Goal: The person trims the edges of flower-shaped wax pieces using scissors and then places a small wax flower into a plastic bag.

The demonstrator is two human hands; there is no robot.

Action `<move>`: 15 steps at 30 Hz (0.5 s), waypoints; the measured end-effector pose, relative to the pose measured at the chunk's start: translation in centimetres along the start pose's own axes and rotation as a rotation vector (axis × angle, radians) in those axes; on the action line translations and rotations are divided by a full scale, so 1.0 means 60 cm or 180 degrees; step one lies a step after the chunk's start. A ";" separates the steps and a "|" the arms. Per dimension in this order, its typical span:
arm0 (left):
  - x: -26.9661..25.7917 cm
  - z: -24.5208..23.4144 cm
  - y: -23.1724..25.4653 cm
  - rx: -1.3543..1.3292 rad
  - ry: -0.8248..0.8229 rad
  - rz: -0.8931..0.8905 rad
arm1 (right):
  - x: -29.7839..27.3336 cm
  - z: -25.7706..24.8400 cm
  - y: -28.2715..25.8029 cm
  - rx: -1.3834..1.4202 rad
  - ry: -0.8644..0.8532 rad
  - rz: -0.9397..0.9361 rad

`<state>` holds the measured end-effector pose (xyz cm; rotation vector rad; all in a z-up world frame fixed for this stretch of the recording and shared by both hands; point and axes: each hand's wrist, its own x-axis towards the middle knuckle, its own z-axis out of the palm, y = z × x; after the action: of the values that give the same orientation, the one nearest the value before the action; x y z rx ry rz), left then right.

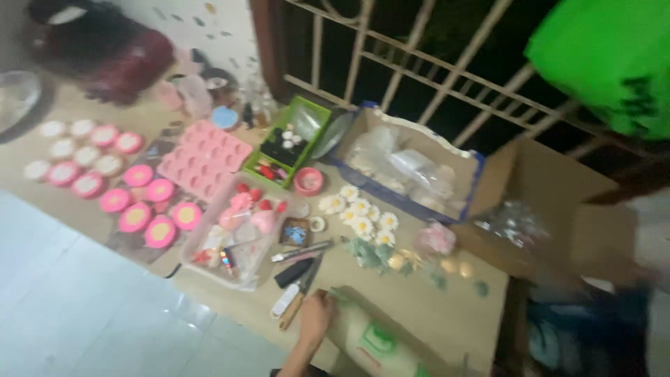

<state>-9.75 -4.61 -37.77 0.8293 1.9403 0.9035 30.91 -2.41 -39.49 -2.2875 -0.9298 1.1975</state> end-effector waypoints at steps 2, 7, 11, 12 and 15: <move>-0.008 0.002 -0.002 0.0030 -0.0007 -0.0238 | -0.025 -0.039 -0.061 0.0049 0.0180 0.0110; -0.001 0.077 -0.085 -0.0046 -0.0117 0.0330 | -0.108 -0.125 -0.149 -0.0085 0.0651 -0.0491; -0.025 0.047 0.001 -0.0559 -0.0406 -0.0134 | -0.244 -0.171 -0.331 -0.1338 0.1471 -0.2151; -0.028 0.039 0.007 -0.0548 -0.0446 -0.0117 | -0.240 -0.178 -0.336 -0.1333 0.1506 -0.2120; -0.027 0.021 0.023 -0.0666 -0.0417 -0.0397 | -0.213 -0.198 -0.347 -0.2462 0.1415 -0.1742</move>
<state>-7.62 -4.84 -36.48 0.6228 1.7300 0.9347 27.71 2.64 -13.02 -2.3875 -1.8783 0.0694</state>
